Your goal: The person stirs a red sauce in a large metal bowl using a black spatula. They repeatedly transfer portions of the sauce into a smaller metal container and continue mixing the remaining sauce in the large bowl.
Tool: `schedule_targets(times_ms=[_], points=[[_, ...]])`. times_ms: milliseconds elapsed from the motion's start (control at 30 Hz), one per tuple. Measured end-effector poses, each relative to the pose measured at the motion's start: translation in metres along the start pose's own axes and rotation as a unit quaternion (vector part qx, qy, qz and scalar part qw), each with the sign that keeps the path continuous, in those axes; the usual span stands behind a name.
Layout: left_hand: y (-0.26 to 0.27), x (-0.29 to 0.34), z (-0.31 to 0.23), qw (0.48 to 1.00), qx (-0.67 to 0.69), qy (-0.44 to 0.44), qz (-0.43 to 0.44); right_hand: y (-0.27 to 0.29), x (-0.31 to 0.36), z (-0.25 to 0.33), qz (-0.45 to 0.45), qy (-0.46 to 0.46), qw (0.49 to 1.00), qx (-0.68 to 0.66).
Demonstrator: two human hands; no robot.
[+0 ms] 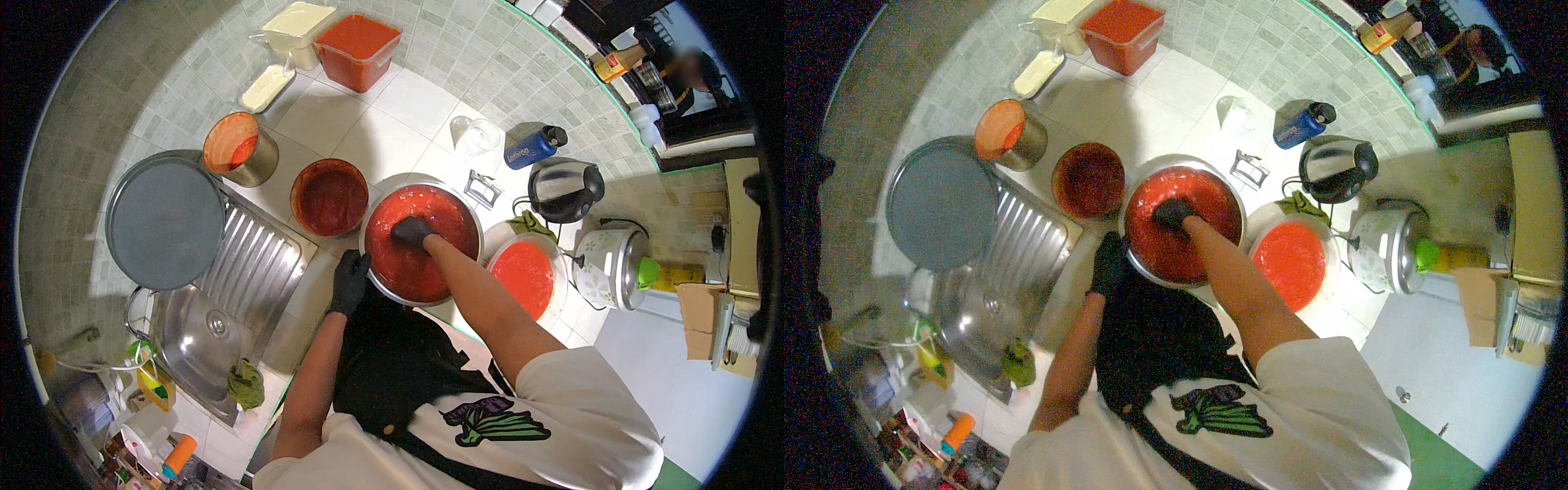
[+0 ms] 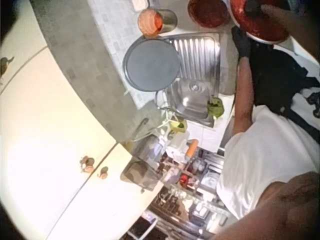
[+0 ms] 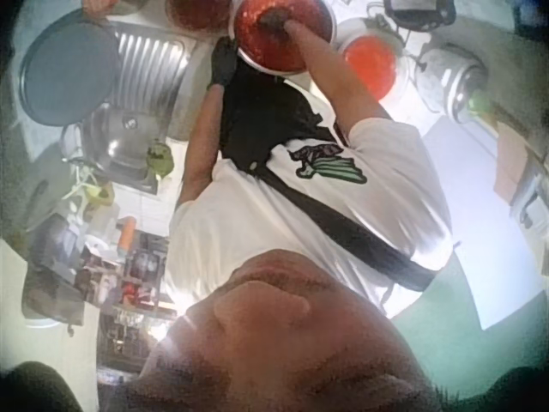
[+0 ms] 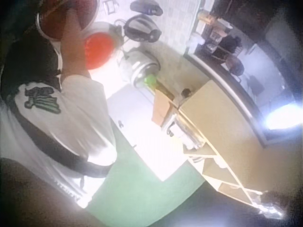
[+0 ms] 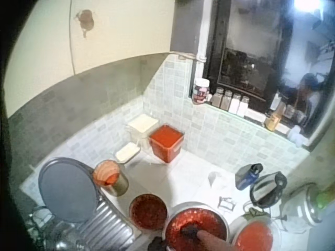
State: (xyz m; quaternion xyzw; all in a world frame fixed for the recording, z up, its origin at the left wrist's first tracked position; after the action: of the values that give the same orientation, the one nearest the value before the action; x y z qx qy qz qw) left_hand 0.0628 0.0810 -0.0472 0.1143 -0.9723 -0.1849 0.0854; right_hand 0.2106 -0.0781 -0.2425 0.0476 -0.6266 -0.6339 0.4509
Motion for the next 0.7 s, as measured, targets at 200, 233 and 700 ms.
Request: schedule_targets(times_ms=[200,233,700], points=[[-0.001,0.001,0.003,1.0,0.016,0.009,0.012,0.025,0.017,0.026,0.043,0.024,0.998,0.023],[-0.001,0.001,0.003,1.0,0.011,0.002,0.007,0.034,0.025,0.031,0.035,0.037,0.999,0.014],[0.0,-0.005,0.004,1.0,0.004,-0.014,0.001,0.045,-0.003,-0.01,0.028,0.08,0.995,-0.052]])
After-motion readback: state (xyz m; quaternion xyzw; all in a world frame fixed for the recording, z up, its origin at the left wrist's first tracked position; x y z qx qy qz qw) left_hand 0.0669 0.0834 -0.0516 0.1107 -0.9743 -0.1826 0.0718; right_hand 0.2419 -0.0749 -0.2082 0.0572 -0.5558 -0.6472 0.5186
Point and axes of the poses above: each hand's wrist, its own x-axis away from the middle knuckle, its own y-axis out of the back of the hand, z = x × y, the point moved 8 cm from there along -x, towards the middle knuckle, and after that the axes turned 9 degrees about -y, right-handed, at the moved point
